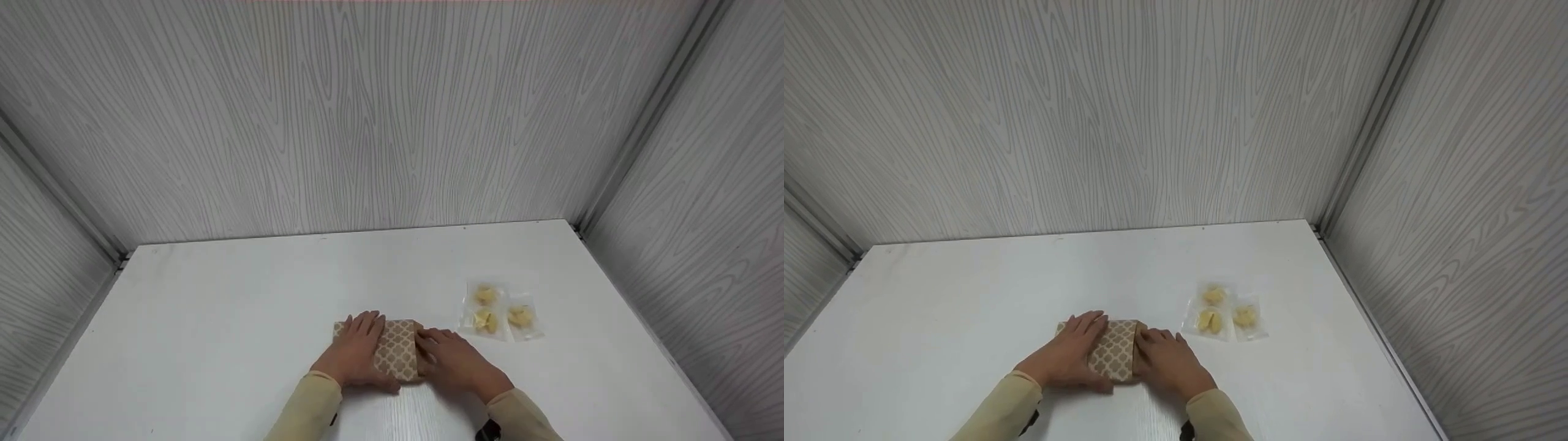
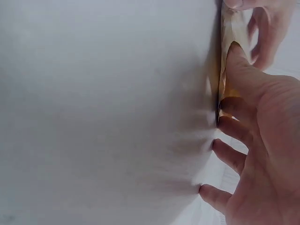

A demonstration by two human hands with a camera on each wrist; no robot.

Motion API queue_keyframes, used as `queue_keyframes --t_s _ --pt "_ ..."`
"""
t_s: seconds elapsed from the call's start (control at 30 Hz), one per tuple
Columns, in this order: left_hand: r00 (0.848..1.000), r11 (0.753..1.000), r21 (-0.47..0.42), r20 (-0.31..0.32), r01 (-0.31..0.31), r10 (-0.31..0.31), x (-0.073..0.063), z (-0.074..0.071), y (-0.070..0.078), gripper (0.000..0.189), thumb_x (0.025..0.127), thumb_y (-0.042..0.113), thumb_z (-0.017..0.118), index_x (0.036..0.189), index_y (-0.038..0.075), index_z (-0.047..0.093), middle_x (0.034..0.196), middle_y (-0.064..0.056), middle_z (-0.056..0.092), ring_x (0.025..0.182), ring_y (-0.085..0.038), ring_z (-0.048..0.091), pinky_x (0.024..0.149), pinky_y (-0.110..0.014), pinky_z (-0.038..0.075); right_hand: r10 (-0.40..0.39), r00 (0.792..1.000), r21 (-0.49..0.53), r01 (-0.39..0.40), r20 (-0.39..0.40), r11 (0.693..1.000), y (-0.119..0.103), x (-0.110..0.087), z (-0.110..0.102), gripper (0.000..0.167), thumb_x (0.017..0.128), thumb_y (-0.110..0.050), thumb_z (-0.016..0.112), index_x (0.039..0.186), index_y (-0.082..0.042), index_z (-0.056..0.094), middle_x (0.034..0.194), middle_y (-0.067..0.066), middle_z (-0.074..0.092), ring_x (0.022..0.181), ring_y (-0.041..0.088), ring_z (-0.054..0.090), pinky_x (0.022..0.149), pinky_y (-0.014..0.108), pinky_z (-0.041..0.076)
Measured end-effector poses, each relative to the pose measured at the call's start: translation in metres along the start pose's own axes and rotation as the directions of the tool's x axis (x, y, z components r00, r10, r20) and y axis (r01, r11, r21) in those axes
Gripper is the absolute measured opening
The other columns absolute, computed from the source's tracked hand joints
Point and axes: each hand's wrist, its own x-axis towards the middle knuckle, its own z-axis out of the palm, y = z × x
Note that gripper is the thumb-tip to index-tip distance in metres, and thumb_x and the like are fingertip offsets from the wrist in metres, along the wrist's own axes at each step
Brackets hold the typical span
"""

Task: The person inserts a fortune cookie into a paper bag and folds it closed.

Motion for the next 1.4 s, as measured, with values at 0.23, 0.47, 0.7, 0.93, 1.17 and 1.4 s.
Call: queue_keyframes --t_s 0.23,0.47,0.7,0.93,1.17,1.4 --pt "0.998 0.999 0.021 0.043 -0.039 0.038 0.006 -0.005 0.014 0.132 0.059 0.073 0.080 0.155 0.002 0.023 0.158 -0.016 0.024 0.146 -0.032 0.016 0.119 -0.045 0.011 0.006 0.998 0.072 -0.001 -0.070 0.997 0.006 -0.002 0.000 0.047 0.098 -0.022 0.062 0.138 0.002 0.054 0.140 0.011 0.048 0.127 0.029 0.046 0.104 0.043 0.042" --pt "0.998 0.999 0.023 0.063 -0.032 0.030 0.015 0.000 0.015 0.127 0.061 0.067 0.083 0.155 0.003 0.026 0.157 -0.015 0.028 0.145 -0.030 0.021 0.118 -0.044 0.014 -0.039 0.998 -0.036 0.038 -0.050 0.999 0.001 -0.005 -0.001 0.048 0.100 -0.023 0.059 0.141 0.001 0.051 0.145 0.012 0.047 0.131 0.029 0.044 0.103 0.045 0.042" --pt "1.000 0.999 0.025 0.007 -0.026 0.026 0.018 0.002 0.015 0.120 0.063 0.066 0.080 0.153 0.004 0.031 0.152 -0.015 0.033 0.141 -0.032 0.029 0.117 -0.043 0.018 -0.062 0.997 -0.082 0.058 -0.039 0.995 0.000 -0.005 -0.007 0.045 0.101 -0.021 0.057 0.139 0.000 0.053 0.144 0.013 0.049 0.130 0.030 0.046 0.105 0.044 0.041" --pt "1.000 1.000 0.014 0.010 -0.016 0.016 0.012 0.002 0.015 0.120 0.063 0.067 0.081 0.153 0.004 0.032 0.151 -0.014 0.034 0.139 -0.033 0.029 0.115 -0.041 0.025 -0.029 1.000 -0.036 0.029 -0.007 0.999 0.003 -0.007 -0.007 0.047 0.101 -0.023 0.057 0.143 -0.002 0.050 0.148 0.011 0.045 0.134 0.030 0.042 0.108 0.045 0.038" --pt "0.999 0.999 -0.036 0.049 0.005 -0.004 0.002 0.000 0.009 0.126 0.059 0.062 0.086 0.154 0.003 0.027 0.154 -0.016 0.029 0.142 -0.035 0.024 0.117 -0.044 0.020 -0.015 1.000 -0.035 0.016 0.019 0.999 0.001 -0.008 -0.006 0.049 0.101 -0.025 0.057 0.144 -0.002 0.049 0.150 0.008 0.042 0.135 0.029 0.040 0.109 0.044 0.036" --pt "1.000 0.997 -0.073 0.024 0.022 -0.020 0.001 0.002 0.010 0.123 0.061 0.061 0.085 0.153 0.001 0.029 0.152 -0.016 0.031 0.141 -0.034 0.026 0.117 -0.043 0.020 -0.068 0.995 -0.080 0.062 -0.076 0.995 -0.001 -0.007 -0.005 0.044 0.100 -0.018 0.057 0.140 0.002 0.052 0.144 0.013 0.049 0.129 0.030 0.047 0.106 0.044 0.040"
